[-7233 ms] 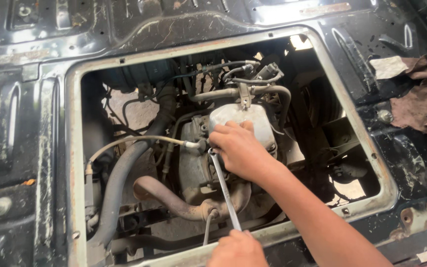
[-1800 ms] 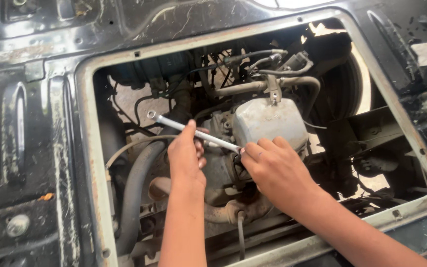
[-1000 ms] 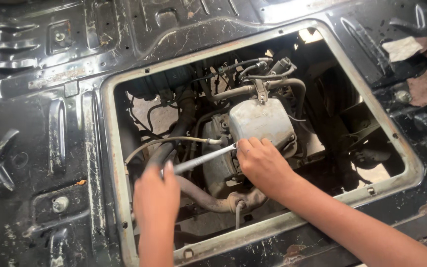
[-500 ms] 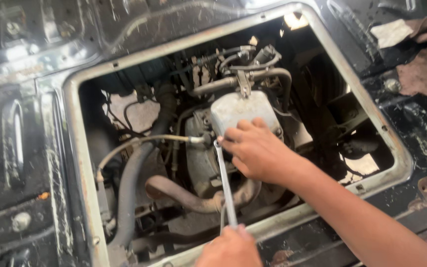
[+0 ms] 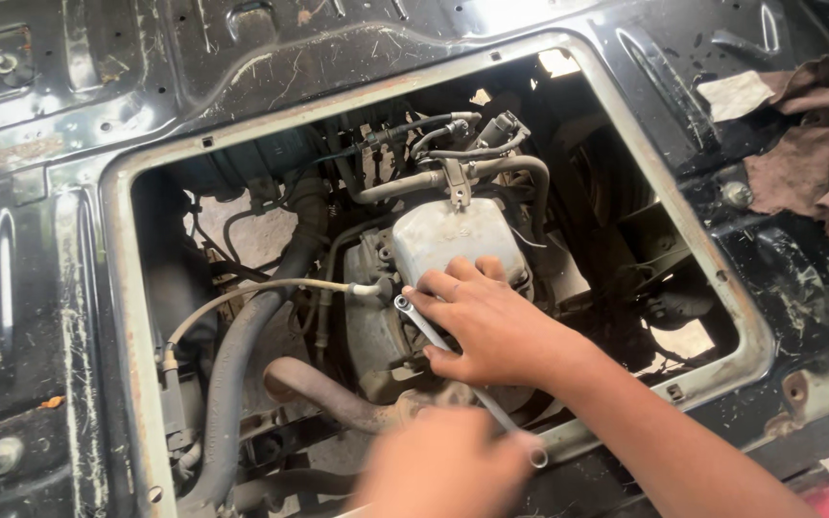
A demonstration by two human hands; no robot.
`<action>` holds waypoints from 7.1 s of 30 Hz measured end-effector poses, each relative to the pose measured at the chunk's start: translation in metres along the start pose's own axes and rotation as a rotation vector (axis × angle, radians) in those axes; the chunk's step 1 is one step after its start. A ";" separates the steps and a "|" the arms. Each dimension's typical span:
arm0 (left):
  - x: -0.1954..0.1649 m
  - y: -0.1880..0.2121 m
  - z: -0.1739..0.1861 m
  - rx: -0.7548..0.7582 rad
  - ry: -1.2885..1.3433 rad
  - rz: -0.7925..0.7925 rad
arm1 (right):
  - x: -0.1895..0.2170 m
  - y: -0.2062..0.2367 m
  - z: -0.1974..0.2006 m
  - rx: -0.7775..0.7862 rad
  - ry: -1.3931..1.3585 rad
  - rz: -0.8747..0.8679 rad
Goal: The person uses a wrench to tighten bolts on a silver engine component located in the engine bay. They repeatedly reposition the wrench and apply force to secure the part while working within the confined space of the vehicle's engine compartment.
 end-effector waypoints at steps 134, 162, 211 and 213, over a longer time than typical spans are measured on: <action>0.122 -0.105 0.065 -0.384 1.229 0.213 | 0.013 0.024 0.011 -0.300 0.109 -0.089; 0.168 -0.054 0.105 -1.112 1.595 0.248 | 0.017 0.018 -0.002 -0.240 0.437 -0.017; -0.062 0.020 0.004 -0.533 0.000 -0.234 | -0.030 0.043 -0.003 0.196 -0.204 -0.593; -0.029 0.015 0.022 -0.349 0.187 -0.264 | -0.031 0.041 -0.005 0.189 -0.273 -0.571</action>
Point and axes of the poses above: each hand's wrist, its own y-axis away from the middle knuckle, its own z-axis out of the back of the hand, x = y × z, the point moved 8 cm from there along -y, towards the middle knuckle, and after that the axes turned 13 degrees about -y, right-handed, at the moved point
